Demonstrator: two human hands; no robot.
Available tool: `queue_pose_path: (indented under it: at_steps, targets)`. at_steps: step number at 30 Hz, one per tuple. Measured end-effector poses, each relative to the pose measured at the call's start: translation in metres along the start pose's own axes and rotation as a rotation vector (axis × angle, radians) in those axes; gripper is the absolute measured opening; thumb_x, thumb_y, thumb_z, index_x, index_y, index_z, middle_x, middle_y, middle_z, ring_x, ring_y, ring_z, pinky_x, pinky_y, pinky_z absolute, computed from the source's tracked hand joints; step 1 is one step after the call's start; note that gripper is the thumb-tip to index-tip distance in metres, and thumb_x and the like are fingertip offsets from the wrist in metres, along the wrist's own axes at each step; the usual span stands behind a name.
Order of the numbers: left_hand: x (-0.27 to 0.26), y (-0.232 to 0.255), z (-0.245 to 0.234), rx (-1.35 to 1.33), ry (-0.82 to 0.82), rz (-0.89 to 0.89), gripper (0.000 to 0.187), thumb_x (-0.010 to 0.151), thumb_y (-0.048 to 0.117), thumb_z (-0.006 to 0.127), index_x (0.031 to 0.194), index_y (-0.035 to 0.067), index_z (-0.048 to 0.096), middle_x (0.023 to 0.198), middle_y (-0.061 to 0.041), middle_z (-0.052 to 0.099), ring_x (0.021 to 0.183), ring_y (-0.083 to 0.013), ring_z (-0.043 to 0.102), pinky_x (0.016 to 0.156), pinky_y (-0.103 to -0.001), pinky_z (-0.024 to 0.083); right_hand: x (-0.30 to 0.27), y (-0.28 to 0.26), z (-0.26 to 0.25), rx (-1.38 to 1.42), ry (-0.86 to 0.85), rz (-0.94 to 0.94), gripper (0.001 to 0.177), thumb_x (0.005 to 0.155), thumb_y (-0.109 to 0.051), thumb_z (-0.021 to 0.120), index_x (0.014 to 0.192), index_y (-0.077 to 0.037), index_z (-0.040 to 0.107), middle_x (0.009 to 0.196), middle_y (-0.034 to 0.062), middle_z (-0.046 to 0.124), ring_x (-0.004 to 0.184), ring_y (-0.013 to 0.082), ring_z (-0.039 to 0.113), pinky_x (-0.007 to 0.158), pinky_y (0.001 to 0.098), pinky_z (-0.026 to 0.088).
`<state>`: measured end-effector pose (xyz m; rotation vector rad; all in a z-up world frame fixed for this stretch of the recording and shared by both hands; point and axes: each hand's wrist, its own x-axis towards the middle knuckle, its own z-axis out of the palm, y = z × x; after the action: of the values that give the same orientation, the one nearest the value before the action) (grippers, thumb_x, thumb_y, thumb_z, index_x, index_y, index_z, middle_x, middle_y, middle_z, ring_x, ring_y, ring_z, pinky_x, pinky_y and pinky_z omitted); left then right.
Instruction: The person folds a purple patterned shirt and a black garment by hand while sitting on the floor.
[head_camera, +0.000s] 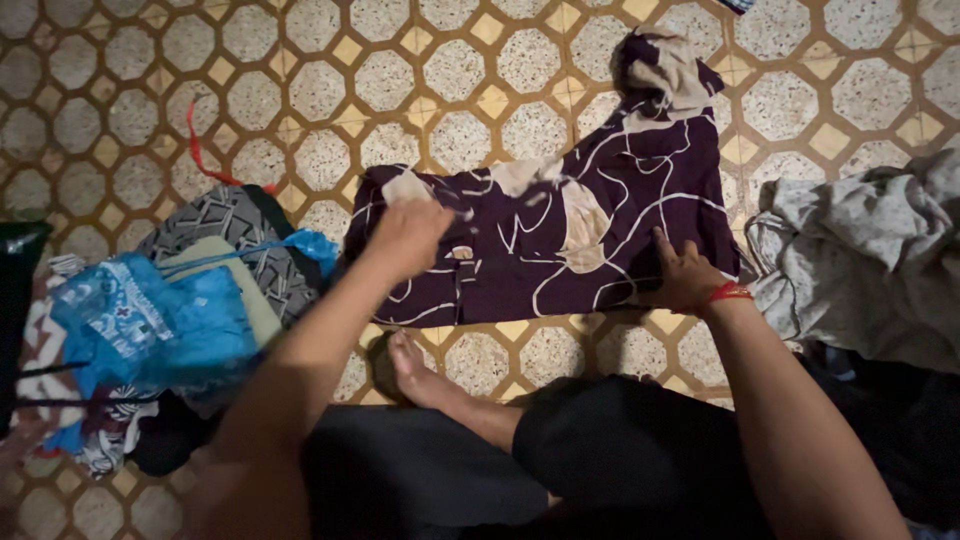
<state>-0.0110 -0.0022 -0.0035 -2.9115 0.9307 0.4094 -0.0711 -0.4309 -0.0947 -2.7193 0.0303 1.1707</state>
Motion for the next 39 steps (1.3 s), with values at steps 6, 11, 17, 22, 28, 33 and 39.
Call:
queue_pose_path:
  at_steps: [6, 11, 17, 22, 28, 33, 39]
  targets:
    - [-0.024, 0.020, 0.023, -0.200, 0.247, 0.034, 0.024, 0.080, 0.005, 0.069, 0.104, 0.006, 0.066, 0.107, -0.013, 0.065, 0.109, -0.0327, 0.062, 0.100, -0.049, 0.045, -0.016, -0.008, -0.022, 0.067, 0.050, -0.012, 0.122, 0.070, -0.065, 0.082, 0.164, -0.021, 0.017, 0.143, 0.0285, 0.048, 0.130, 0.0455, 0.055, 0.108, 0.0485, 0.049]
    - [-0.018, 0.016, 0.036, -0.216, 0.189, -0.034, 0.046, 0.083, 0.002, 0.065, 0.128, 0.014, 0.065, 0.110, -0.009, 0.068, 0.109, -0.0309, 0.062, 0.101, -0.049, 0.044, -0.034, -0.016, -0.057, 0.104, 0.300, -0.134, 0.070, 0.089, -0.053, 0.069, 0.145, -0.013, 0.057, 0.130, 0.0197, 0.067, 0.119, 0.0386, 0.066, 0.099, 0.0481, 0.054]
    - [-0.011, 0.015, 0.031, -0.231, 0.102, 0.058, 0.078, 0.073, -0.002, 0.063, 0.148, 0.015, 0.055, 0.108, -0.010, 0.071, 0.101, -0.0322, 0.065, 0.092, -0.048, 0.047, 0.000, -0.036, -0.096, -0.019, 0.498, -0.229, 0.048, 0.097, -0.041, 0.067, 0.134, -0.011, 0.064, 0.144, 0.0186, 0.056, 0.116, 0.0379, 0.062, 0.092, 0.0502, 0.054]
    - [-0.011, 0.008, 0.041, -0.129, 0.087, 0.022, 0.053, 0.078, 0.001, 0.065, 0.130, 0.012, 0.066, 0.101, -0.013, 0.072, 0.094, -0.0331, 0.069, 0.088, -0.049, 0.050, 0.061, -0.050, -0.116, -0.229, 0.840, -0.341, 0.061, 0.091, -0.034, 0.076, 0.147, -0.018, 0.060, 0.146, 0.0179, 0.057, 0.126, 0.0390, 0.059, 0.102, 0.0526, 0.053]
    - [-0.015, 0.002, 0.051, -0.105, 0.075, -0.080, 0.022, 0.077, 0.006, 0.065, 0.098, 0.006, 0.070, 0.091, -0.014, 0.073, 0.089, -0.0329, 0.071, 0.082, -0.048, 0.052, 0.124, -0.051, -0.116, 0.128, 1.011, -0.262, 0.090, 0.083, -0.027, 0.068, 0.161, -0.004, 0.029, 0.153, 0.0363, 0.045, 0.117, 0.0488, 0.056, 0.085, 0.0557, 0.052]
    - [-0.013, 0.001, 0.056, -0.031, 0.103, -0.111, 0.018, 0.079, 0.009, 0.064, 0.095, 0.005, 0.072, 0.088, -0.014, 0.074, 0.085, -0.0326, 0.073, 0.075, -0.047, 0.055, 0.132, -0.055, -0.120, 0.071, 0.756, 0.030, 0.049, 0.095, -0.039, 0.071, 0.137, -0.015, 0.063, 0.124, 0.0260, 0.066, 0.106, 0.0471, 0.065, 0.084, 0.0576, 0.053]
    - [-0.018, -0.012, 0.059, -0.137, 0.142, -0.172, 0.015, 0.081, 0.004, 0.060, 0.093, 0.005, 0.070, 0.091, -0.016, 0.074, 0.087, -0.0331, 0.073, 0.074, -0.046, 0.057, 0.079, -0.027, -0.128, 0.210, 1.002, -0.221, 0.022, 0.094, -0.025, 0.075, 0.108, -0.008, 0.076, 0.102, 0.0165, 0.075, 0.091, 0.0384, 0.071, 0.077, 0.0491, 0.056]
